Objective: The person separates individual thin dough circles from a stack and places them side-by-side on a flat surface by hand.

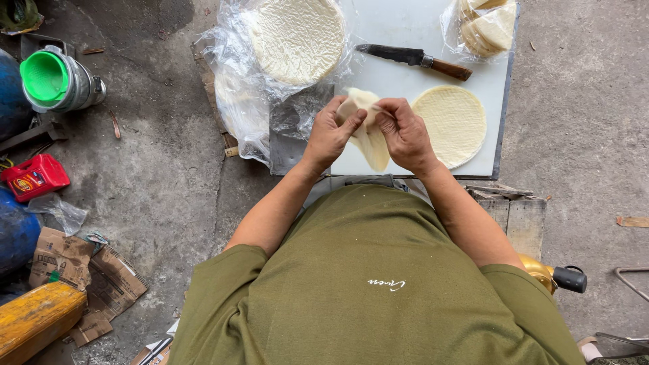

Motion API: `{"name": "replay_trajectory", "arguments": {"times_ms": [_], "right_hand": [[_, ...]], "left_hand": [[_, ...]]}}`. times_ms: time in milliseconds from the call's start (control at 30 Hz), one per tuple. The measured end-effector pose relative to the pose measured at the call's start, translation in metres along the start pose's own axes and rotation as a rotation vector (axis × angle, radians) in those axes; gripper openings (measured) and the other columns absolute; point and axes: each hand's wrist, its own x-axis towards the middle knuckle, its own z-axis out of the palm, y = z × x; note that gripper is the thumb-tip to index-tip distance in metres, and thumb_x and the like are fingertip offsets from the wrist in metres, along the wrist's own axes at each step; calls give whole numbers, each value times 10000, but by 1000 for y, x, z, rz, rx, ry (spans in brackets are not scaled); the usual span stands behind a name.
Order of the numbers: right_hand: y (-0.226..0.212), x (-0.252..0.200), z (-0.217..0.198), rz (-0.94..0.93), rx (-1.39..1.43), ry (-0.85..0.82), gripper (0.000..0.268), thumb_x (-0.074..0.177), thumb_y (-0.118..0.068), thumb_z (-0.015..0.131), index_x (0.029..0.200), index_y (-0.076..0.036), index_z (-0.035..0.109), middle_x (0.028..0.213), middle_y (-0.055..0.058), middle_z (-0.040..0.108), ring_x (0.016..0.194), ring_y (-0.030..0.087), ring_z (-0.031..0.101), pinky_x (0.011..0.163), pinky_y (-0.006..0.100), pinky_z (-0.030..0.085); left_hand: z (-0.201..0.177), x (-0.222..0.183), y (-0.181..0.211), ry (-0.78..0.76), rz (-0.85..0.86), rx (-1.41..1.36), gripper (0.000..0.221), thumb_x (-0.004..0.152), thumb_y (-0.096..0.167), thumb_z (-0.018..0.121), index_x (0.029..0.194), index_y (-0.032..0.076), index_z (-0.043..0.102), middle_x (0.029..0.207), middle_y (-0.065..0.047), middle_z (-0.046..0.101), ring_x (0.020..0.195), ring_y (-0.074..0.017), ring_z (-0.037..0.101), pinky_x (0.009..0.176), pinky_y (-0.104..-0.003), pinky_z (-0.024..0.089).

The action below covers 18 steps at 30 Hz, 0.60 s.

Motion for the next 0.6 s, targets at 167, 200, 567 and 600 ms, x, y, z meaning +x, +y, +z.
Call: {"name": "replay_trajectory", "arguments": {"times_ms": [167,200,567,600], "right_hand": [[-7,0,8,-17,105,26,415,1083,-359,614,1287,-5,535,1084,89,670,983,140,661,815,261,579],[-6,-1,12,32,153,63,383,1084,-362,611,1243,-15,578,1028,64,673,920,116,637,775,245,560],[29,1,-11,115,113,306,276,1111,-314,609,1073,-44,651,880,-29,620,776,54,534,665,193,482],[31,1,-13,113,112,332,271,1117,-303,616,1081,-37,651,894,-27,620,795,54,531,689,196,482]], "left_hand": [[12,-2,-4,38,89,232,319,1033,414,625,1079,100,654,833,9,717,736,-90,703,640,-274,577],[14,-2,-6,53,153,266,312,1046,419,604,1080,111,642,830,23,723,740,-75,718,639,-262,579],[-1,3,-47,358,-46,-354,268,1058,365,591,994,125,693,699,71,552,555,-14,427,428,-205,351],[-2,4,-53,411,-49,-365,266,1060,361,600,988,122,694,709,76,548,570,-12,417,439,-204,346]]}}
